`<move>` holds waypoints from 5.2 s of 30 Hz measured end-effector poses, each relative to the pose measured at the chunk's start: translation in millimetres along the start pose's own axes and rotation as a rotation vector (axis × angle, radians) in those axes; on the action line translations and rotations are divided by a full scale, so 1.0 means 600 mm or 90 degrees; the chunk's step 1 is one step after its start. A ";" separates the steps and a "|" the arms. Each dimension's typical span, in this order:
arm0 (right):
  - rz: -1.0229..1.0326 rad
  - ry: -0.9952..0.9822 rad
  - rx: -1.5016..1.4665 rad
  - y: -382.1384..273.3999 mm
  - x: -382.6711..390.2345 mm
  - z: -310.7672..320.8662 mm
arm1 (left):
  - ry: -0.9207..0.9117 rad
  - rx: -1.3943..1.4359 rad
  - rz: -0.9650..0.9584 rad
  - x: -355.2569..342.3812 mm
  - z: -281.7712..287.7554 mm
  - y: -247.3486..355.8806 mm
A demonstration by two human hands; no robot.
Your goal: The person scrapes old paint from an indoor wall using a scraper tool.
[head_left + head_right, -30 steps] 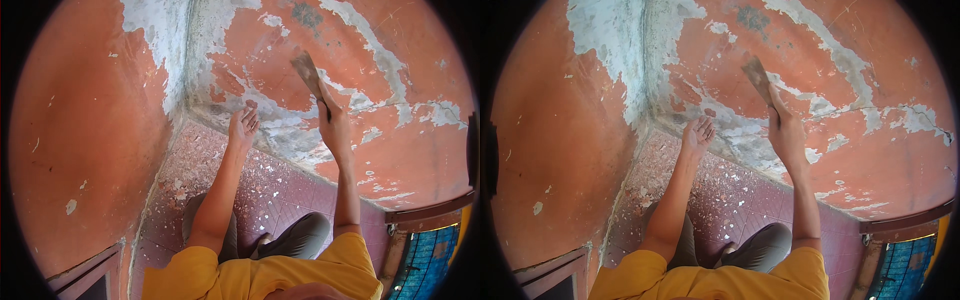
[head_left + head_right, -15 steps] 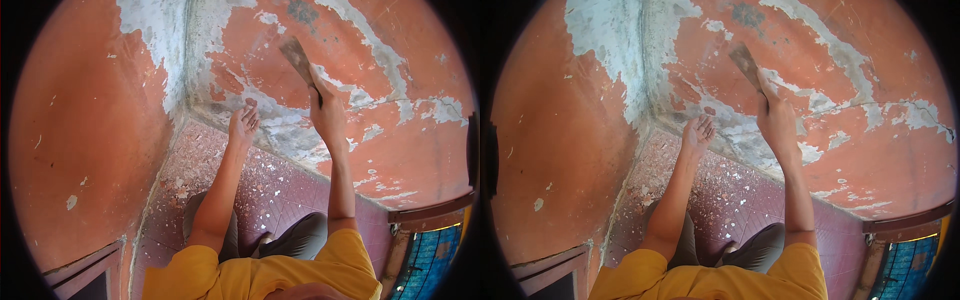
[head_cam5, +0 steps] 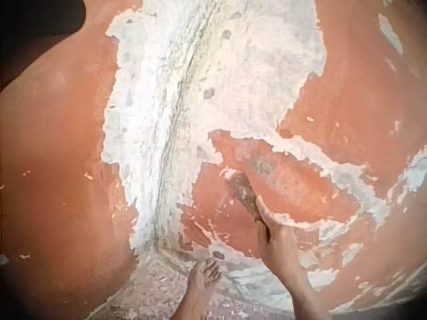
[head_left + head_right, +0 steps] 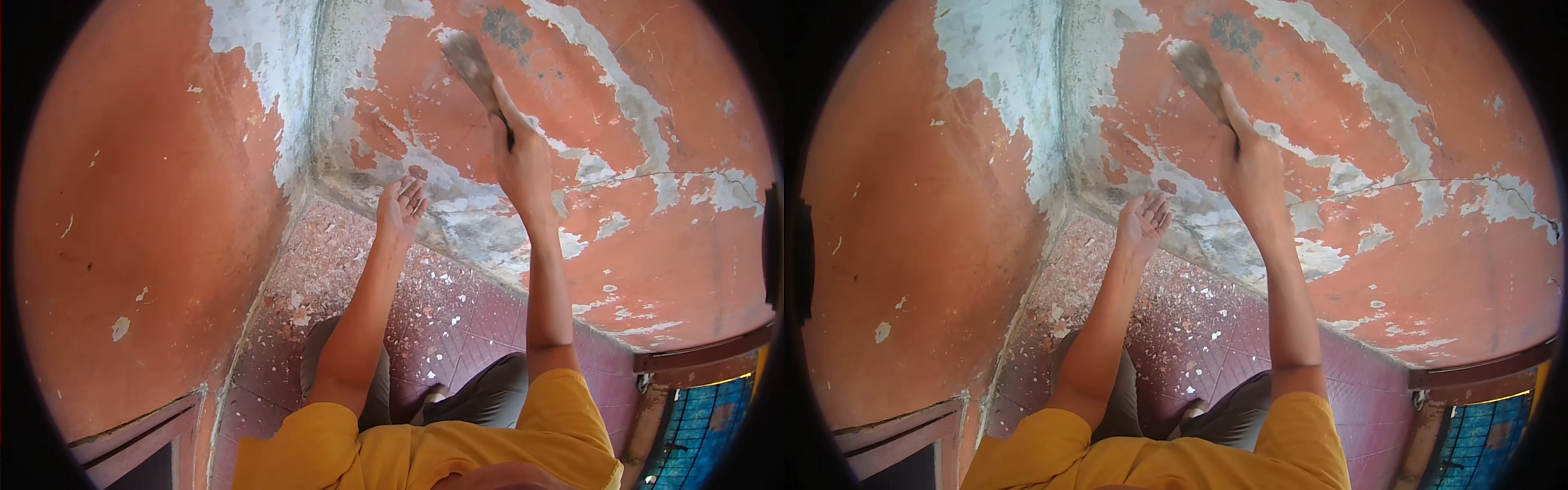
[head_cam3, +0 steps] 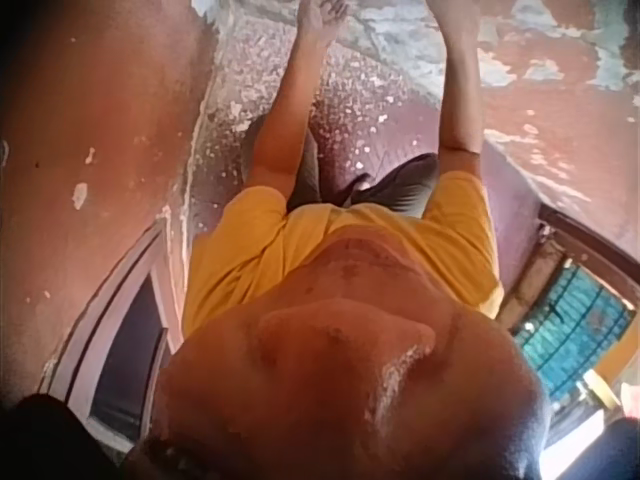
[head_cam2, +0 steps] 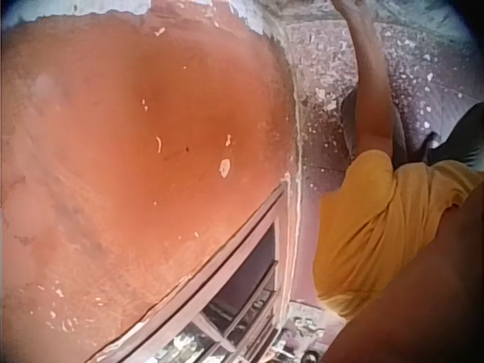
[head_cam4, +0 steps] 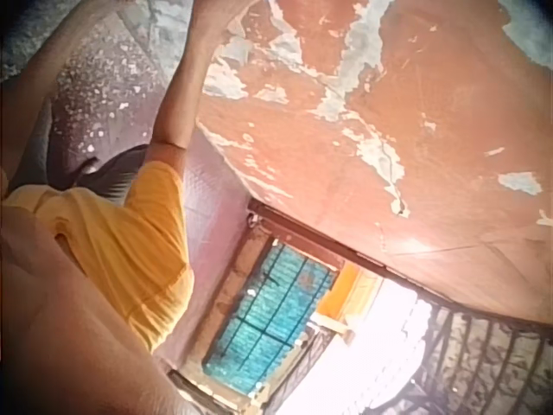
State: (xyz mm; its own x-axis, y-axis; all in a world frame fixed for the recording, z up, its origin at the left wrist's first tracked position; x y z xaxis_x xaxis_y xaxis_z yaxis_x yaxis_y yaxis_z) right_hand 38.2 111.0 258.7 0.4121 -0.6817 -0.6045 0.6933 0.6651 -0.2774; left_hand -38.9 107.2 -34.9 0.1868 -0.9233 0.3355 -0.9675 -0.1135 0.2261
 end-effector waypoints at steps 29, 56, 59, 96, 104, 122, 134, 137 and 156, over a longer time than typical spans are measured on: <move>-0.036 0.102 -0.103 0.062 0.087 -0.038 | 0.008 0.016 0.013 0.015 -0.009 0.012; -0.103 0.082 -0.172 0.028 0.065 -0.029 | -0.007 0.012 0.014 0.013 -0.001 0.016; -0.053 0.112 -0.175 -0.002 -0.028 0.000 | -0.014 0.010 0.008 0.015 -0.008 0.011; -0.214 0.017 -0.675 0.011 0.008 -0.070 | -0.010 0.004 0.007 0.010 0.004 0.007; -0.279 0.058 -0.686 0.038 0.083 -0.120 | 0.005 0.010 0.020 0.015 0.000 0.012; -0.285 0.020 -0.859 -0.005 -0.005 -0.095 | -0.010 -0.006 0.028 0.018 -0.003 0.003; -0.289 -0.003 -0.864 -0.013 -0.026 -0.089 | -0.006 -0.008 0.025 0.019 0.000 0.004; -0.271 -0.001 -0.860 -0.017 -0.007 -0.105 | 0.002 -0.002 0.028 0.018 0.000 0.007; -0.345 -0.073 -0.845 -0.014 0.045 -0.194 | -0.001 -0.017 0.011 0.018 -0.004 0.022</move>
State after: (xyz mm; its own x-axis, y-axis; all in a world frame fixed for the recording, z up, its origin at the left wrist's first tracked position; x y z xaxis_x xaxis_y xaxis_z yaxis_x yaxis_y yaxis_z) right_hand -25.3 122.4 157.6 0.3700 -0.9159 -0.1558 -0.2498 0.0634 -0.9662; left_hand -49.3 96.7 -26.0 0.1696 -0.9254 0.3389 -0.9657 -0.0875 0.2443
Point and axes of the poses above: each hand's wrist, its own x-axis away from the middle knuckle, its own z-axis out of the back of the hand, y = z × x, the point moved 10 cm from there along -x, towards the middle knuckle, and after that the axes turned 2 degrees about x, right-handed, at the moved point
